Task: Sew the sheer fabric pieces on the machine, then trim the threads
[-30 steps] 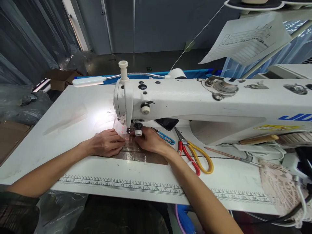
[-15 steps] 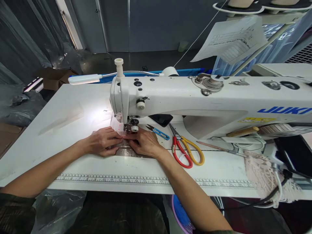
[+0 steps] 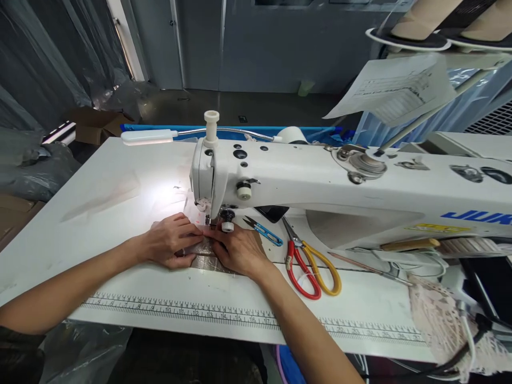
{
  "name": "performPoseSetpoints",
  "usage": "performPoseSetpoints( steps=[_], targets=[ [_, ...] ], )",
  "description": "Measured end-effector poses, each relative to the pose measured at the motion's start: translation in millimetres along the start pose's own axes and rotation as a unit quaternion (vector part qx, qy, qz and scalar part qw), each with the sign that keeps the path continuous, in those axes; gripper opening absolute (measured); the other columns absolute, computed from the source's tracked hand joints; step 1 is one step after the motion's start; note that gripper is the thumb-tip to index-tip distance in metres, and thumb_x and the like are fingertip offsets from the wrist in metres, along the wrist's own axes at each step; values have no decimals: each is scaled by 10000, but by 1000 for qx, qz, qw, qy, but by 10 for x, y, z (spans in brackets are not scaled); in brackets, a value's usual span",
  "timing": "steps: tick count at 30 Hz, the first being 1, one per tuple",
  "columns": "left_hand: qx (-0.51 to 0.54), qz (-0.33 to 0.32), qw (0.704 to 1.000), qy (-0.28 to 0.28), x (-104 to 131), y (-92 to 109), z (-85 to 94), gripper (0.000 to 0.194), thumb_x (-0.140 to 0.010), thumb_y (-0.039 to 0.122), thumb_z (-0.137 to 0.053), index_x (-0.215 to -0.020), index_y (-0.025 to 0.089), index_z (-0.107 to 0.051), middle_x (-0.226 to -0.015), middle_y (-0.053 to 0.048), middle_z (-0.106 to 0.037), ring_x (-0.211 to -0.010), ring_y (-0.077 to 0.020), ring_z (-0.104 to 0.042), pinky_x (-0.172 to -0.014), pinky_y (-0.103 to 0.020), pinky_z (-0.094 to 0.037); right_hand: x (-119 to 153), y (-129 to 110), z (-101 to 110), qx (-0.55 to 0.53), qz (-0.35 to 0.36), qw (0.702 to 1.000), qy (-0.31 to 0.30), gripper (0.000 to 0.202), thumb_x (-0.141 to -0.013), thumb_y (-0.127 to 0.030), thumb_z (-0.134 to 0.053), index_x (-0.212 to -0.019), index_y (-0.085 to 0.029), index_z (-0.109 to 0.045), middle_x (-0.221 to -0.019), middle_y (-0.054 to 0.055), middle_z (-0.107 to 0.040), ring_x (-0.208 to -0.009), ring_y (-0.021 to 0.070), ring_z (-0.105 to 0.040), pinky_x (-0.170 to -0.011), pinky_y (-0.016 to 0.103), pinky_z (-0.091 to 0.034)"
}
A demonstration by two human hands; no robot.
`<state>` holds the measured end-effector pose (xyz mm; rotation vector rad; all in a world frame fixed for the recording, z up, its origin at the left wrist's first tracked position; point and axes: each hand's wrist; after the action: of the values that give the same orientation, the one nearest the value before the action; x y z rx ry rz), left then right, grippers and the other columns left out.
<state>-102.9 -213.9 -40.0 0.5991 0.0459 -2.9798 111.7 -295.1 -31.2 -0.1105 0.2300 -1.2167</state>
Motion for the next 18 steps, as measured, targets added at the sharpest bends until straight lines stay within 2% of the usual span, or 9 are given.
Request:
performPoseSetpoints(
  steps=[7,12,18],
  targets=[
    [-6,23,999,-23,-2,-33,4,339,-838,376,-494,-1026,139,-647,-954,-100,-648,-759,-204,-557,-748,-385,-425,-7,1,-72,48,-11,999,12,405,-904,-327,-432,-1265,-289,-613,-1145,103,-653,-717,190,-631,-465,240,-330],
    [-6,40,999,-35,-26,-37,59,340,-838,358,-494,-1025,120,-647,-1031,-109,-642,-791,-205,-564,-771,-390,-420,8,-3,-68,32,10,999,12,395,-889,-291,-447,-1237,-289,-635,-1150,91,-659,-698,166,-629,-472,227,-334],
    [7,51,998,-31,-29,-74,58,367,-838,373,-507,-1082,129,-631,-1094,-110,-636,-848,-213,-575,-887,-438,-394,5,-17,-81,52,4,998,29,378,-886,-287,-460,-1211,-295,-653,-1145,94,-654,-716,172,-616,-463,234,-309]
  ],
)
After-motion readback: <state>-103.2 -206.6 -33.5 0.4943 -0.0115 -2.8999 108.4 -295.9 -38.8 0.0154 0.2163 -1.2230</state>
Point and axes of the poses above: each hand's wrist, its own x-axis away from the middle knuckle, its own z-axis out of the back of the hand, y = z × x
